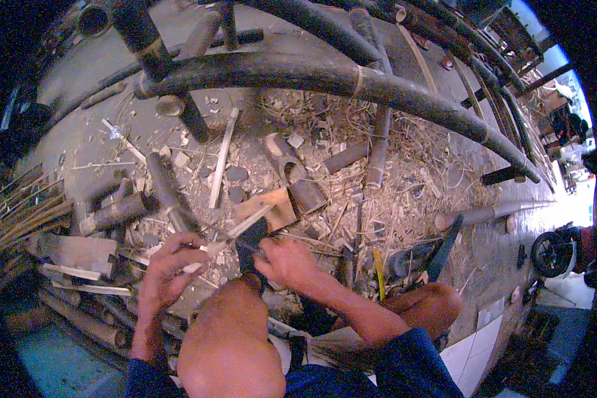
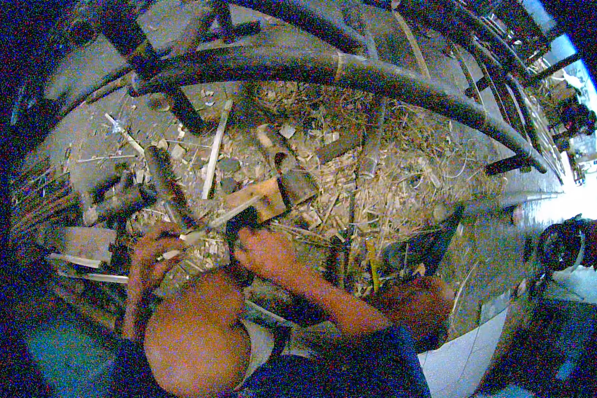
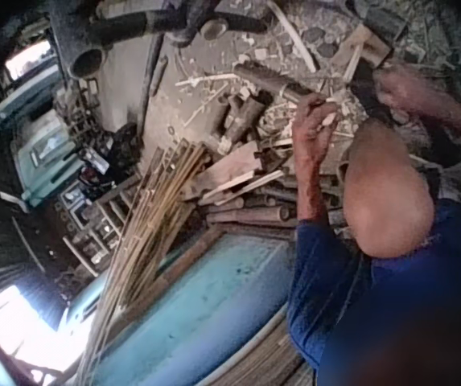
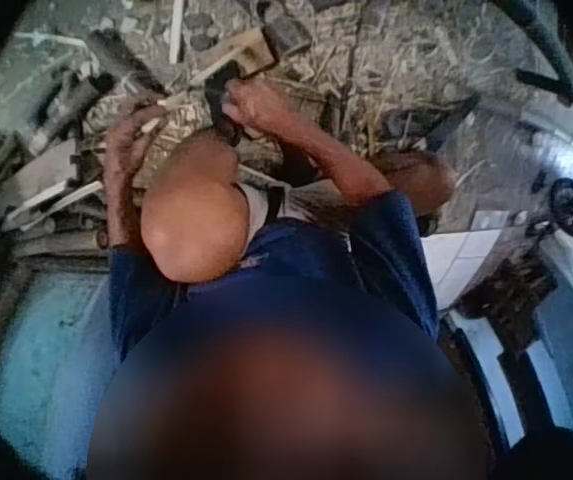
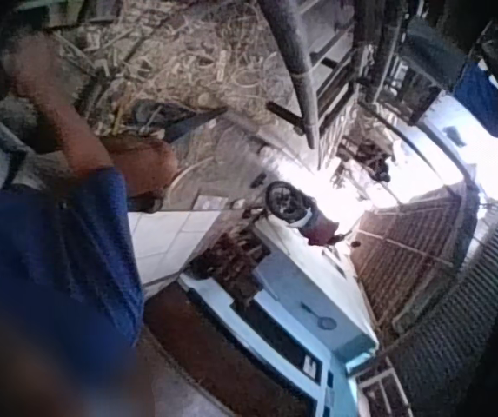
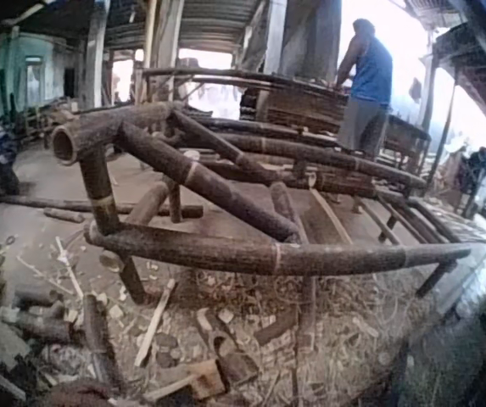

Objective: The person sits on the floor and uses a knife to split a bamboo pole into thin strips. They repeatedly position the pole, drive the knife through it, and separate the resulting strips.

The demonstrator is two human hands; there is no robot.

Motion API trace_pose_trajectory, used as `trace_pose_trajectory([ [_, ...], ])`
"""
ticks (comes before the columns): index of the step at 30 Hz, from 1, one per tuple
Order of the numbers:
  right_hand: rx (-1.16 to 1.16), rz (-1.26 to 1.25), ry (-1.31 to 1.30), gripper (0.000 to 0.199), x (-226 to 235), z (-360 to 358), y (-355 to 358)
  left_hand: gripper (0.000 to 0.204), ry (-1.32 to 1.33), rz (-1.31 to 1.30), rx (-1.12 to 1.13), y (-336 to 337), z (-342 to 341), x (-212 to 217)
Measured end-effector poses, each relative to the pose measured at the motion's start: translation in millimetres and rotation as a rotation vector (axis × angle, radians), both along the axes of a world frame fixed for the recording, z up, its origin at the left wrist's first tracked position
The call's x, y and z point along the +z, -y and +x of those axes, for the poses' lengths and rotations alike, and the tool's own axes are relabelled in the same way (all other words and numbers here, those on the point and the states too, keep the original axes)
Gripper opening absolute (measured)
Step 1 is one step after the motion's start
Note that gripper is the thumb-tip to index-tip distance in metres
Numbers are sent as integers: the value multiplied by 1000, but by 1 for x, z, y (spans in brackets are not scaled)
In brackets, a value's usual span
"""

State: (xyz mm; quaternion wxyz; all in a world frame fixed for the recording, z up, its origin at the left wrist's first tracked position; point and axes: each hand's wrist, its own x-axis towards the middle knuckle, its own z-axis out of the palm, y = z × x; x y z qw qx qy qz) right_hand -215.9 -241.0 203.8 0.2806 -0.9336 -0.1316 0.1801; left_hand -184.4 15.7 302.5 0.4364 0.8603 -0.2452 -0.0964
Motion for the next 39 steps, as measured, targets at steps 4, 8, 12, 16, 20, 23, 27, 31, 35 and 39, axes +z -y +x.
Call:
trace_pose_trajectory([
  [4,-72,43,72,37,-9,1,-3,27,-67,3,44,-3,-3,-4],
  [8,-70,-23,125,34,-8,2,-10,26,46,-19,157,-11,4,-5],
  [12,-18,-21,112,34,-15,7,-5,25,24,7,88,-16,3,-10],
  [16,-80,-187,109,41,-33,16,5,26,47,-75,115,-18,0,-16],
  [20,-71,-84,123,39,-56,9,5,25,-6,-57,180,-19,2,-19],
  [23,-79,-120,19,40,-74,10,14,23,-28,-98,145,-21,3,-20],
  [27,-241,-195,76,40,-94,28,31,22,-140,-220,256,-19,-1,-24],
  [31,-318,-201,6,41,-102,34,33,25,-256,-377,385,-10,4,-31],
  [35,-282,-147,101,39,-102,30,31,22,-227,-252,370,-6,25,-36],
  [39,-270,-197,115,37,-111,35,45,23,-244,-299,304,-12,35,-41],
])
